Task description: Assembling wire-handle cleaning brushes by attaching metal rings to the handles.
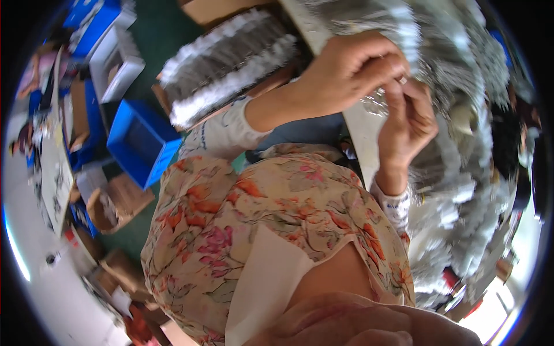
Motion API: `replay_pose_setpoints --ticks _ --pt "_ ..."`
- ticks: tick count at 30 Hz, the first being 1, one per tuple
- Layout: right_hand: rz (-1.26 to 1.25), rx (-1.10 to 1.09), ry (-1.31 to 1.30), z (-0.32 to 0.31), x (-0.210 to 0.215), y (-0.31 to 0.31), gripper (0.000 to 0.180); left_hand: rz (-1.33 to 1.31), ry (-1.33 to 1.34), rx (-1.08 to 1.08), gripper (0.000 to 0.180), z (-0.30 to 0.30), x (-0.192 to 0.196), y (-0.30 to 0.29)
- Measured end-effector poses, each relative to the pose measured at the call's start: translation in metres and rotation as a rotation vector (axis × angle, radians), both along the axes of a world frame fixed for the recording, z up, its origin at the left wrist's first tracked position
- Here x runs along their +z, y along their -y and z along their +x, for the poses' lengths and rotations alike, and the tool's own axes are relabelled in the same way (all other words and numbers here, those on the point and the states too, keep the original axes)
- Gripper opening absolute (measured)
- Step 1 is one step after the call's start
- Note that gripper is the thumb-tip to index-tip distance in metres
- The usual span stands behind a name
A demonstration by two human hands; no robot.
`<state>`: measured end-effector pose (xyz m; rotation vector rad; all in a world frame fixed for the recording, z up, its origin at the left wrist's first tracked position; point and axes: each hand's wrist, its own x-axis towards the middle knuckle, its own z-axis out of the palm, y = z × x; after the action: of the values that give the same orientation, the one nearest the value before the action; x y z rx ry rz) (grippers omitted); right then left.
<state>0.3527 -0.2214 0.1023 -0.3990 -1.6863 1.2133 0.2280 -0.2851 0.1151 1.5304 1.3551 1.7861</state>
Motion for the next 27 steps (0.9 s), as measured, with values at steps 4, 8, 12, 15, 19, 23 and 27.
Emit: replay_pose_setpoints --ticks 4,8,12,15,19,23,27 --pt "-0.314 0.317 0.271 0.018 -0.029 -0.016 0.003 -0.195 -0.559 -0.190 0.028 -0.028 -0.027 0.021" --pt "-0.435 0.522 0.845 0.017 -0.062 -0.005 0.011 -0.499 -0.749 -0.391 0.021 -0.057 -0.088 0.057" --pt "-0.586 0.487 0.823 0.028 -0.084 0.002 0.013 -0.745 -0.890 -0.260 0.019 -0.143 -0.198 0.117" --pt "-0.688 0.467 0.758 0.038 -0.092 -0.003 0.013 -1.108 -1.045 -0.226 0.019 -0.224 -0.247 0.175" --pt "-0.774 0.444 0.703 0.037 -0.100 -0.007 0.012 -1.570 -1.040 -0.255 0.021 -0.256 -0.250 0.202" --pt "-0.734 0.474 0.737 0.031 -0.101 -0.011 0.012 -1.148 -0.969 -0.063 0.036 -0.193 -0.242 0.177" --pt "-0.756 0.460 0.694 0.034 -0.093 -0.014 0.013 -0.891 -0.574 -0.208 0.030 -0.141 -0.169 0.113"
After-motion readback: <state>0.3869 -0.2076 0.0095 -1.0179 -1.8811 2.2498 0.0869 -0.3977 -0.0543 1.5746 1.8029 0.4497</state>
